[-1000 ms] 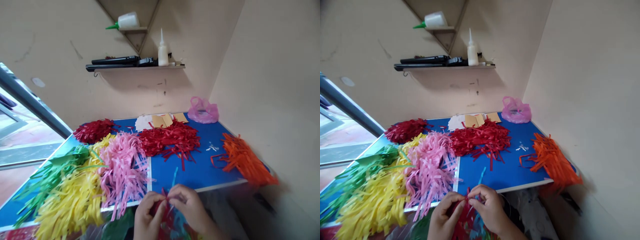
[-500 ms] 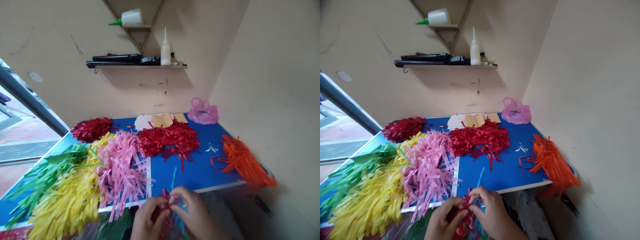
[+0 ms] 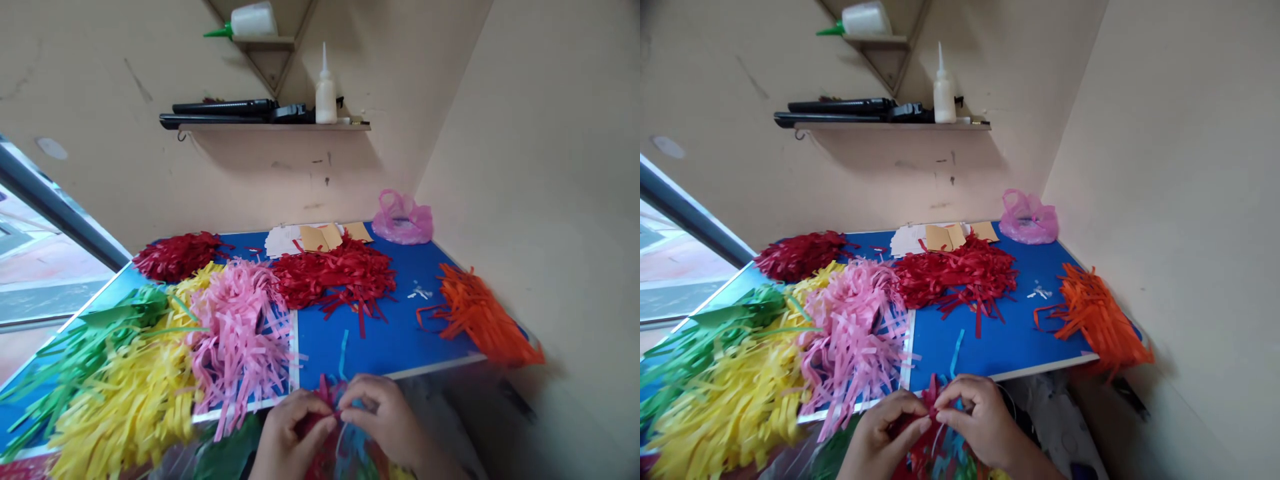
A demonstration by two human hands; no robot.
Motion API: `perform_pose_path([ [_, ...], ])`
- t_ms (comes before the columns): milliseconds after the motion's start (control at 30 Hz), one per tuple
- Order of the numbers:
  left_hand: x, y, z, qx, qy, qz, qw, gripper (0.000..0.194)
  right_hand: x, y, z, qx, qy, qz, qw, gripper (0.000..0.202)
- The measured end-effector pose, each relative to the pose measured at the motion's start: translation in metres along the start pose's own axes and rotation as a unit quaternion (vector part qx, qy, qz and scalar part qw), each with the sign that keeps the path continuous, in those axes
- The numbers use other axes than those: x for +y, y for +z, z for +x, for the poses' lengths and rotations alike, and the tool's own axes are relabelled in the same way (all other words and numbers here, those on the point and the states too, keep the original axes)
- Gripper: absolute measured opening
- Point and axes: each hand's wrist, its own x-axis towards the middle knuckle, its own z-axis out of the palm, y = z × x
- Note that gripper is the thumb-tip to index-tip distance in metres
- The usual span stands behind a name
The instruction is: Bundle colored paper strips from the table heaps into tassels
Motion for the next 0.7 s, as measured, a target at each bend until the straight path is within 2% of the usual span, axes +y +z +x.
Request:
perform_pose_path([
  [67, 0.000, -0.002, -0.001, 0.013, 0.020, 0.039, 0.999, 0.016, -0.001, -0.001, -0.001, 0.008, 0.009, -0.022, 1.000, 0.014],
  [133, 0.000, -0.002, -0.002, 0.043, 0.071, 0.090, 0.993, 0.011, -0.002, 0.000, -0.003, 0.016, -0.001, -0.049, 0.999, 0.019],
  [200, 0.001, 0.000, -0.002, 0.066, 0.132, 0.131, 0.980, 0.008, -0.003, 0.001, -0.005, 0.024, -0.025, -0.065, 0.997, 0.018],
  [267, 0.004, 0.001, -0.002, 0.065, 0.171, 0.147, 0.972, 0.007, -0.002, 0.003, -0.008, 0.038, -0.047, -0.074, 0.995, 0.014],
  [400, 0.009, 0.002, 0.000, 0.071, 0.194, 0.168, 0.964, 0.009, 0.003, 0.005, -0.012, 0.063, -0.051, -0.109, 0.991, 0.009],
  [533, 0.011, -0.001, 0.001, 0.092, 0.236, 0.207, 0.945, 0.011, 0.004, 0.006, -0.011, 0.063, -0.088, -0.126, 0.986, 0.011],
  [633, 0.004, -0.006, 0.003, 0.096, 0.279, 0.237, 0.926, 0.011, 0.001, 0.004, -0.009, 0.070, -0.110, -0.141, 0.981, 0.015],
  [700, -0.010, -0.006, 0.003, 0.089, 0.321, 0.248, 0.910, 0.010, 0.003, 0.005, -0.008, 0.076, -0.125, -0.155, 0.977, 0.018],
])
